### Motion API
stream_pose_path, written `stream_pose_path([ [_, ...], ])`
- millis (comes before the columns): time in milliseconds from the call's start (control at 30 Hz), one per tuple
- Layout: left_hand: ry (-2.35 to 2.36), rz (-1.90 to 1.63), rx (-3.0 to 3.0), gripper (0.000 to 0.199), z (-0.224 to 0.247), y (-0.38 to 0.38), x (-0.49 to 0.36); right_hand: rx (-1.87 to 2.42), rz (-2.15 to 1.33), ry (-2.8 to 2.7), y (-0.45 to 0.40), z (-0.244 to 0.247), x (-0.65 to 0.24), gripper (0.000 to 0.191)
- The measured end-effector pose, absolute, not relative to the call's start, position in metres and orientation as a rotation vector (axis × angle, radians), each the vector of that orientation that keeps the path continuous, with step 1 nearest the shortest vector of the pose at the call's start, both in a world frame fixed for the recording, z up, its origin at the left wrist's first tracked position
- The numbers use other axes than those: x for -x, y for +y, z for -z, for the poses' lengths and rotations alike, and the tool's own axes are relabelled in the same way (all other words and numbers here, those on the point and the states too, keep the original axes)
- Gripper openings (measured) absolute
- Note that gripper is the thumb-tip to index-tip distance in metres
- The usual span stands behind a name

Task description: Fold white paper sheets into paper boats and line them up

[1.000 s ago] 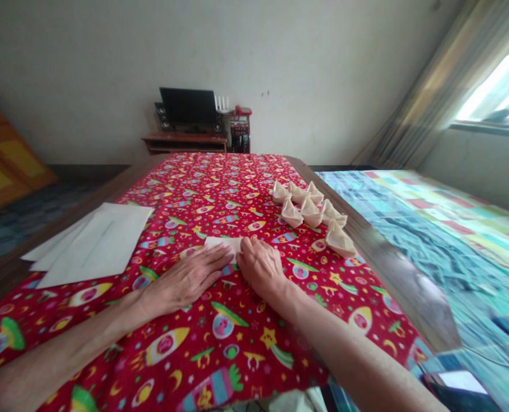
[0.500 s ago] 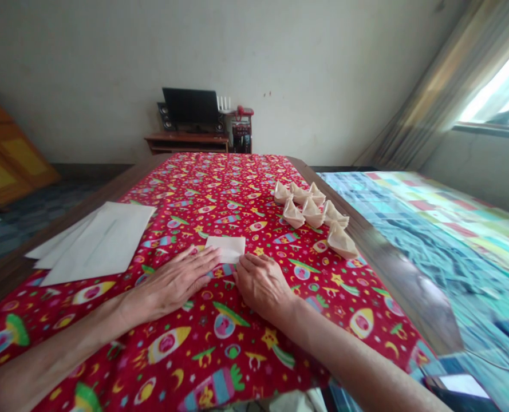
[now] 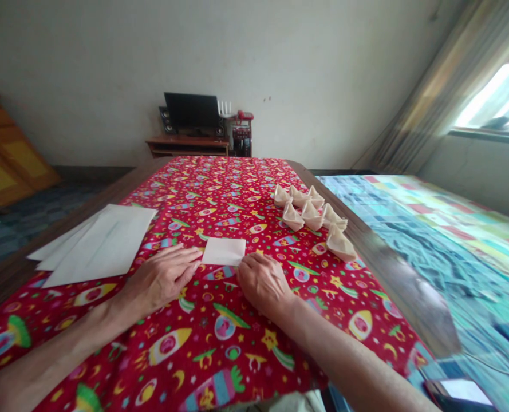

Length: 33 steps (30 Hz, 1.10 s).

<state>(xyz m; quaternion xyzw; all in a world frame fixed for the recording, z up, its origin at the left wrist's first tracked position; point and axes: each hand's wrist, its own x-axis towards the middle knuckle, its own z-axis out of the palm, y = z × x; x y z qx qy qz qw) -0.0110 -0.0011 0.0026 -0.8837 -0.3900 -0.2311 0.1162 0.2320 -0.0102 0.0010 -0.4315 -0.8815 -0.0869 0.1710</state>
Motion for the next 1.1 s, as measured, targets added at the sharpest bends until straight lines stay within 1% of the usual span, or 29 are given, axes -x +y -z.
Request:
stream_pose_path([
  [67,-1.112,0.713,2.582,0.032,-0.001,0.001,0.007,1.312,0.182,-2.366,-0.005,-0.001,-0.233,0.025],
  [133,-1.09,0.671,2.645,0.034,0.003,0.001,0.003,1.366,0.14,-2.234,0.001,0.001,-0.235,0.019],
  [233,-1.097,0.6,2.761,0.038,0.008,0.002,-0.001,1.415,0.111,-2.119,0.009,0.007,-0.236,0.021],
  [433,-1.121,0.626,2.795,0.037,0.011,0.003,0.001,1.56,-0.183,-2.094,0.013,0.004,-0.229,0.016],
  [500,-1.109,0.672,2.786,0.038,0.01,0.003,0.001,1.544,-0.218,-2.114,0.01,0.003,-0.227,0.017],
  [567,-1.11,0.736,2.755,0.042,0.007,0.003,0.001,1.481,-0.233,-2.162,0.009,0.005,-0.227,0.018],
  [633,-1.131,0.821,2.681,0.052,0.004,0.002,0.0,1.385,-0.174,-2.182,0.009,0.006,-0.229,0.017],
  [733,-1.169,0.934,2.541,0.065,-0.001,0.002,-0.001,1.225,0.101,-2.132,0.01,0.003,-0.233,0.018],
  [833,-1.145,0.985,2.461,0.071,-0.004,0.001,0.0,1.124,0.389,-2.095,0.009,-0.006,-0.237,0.02],
  [900,-1.105,0.994,2.439,0.073,-0.006,0.0,0.001,1.065,0.504,-2.155,0.006,-0.012,-0.237,0.02],
  [1000,-1.044,0.94,2.465,0.073,-0.008,-0.002,0.0,1.023,0.599,-2.308,0.0,-0.013,-0.235,0.022],
  [1067,-1.004,0.866,2.519,0.064,-0.009,-0.004,-0.002,1.037,0.622,-2.401,-0.002,-0.01,-0.231,0.022],
  [1100,-0.987,0.83,2.554,0.056,-0.009,-0.005,-0.003,1.052,0.618,-2.439,-0.002,-0.007,-0.229,0.022],
])
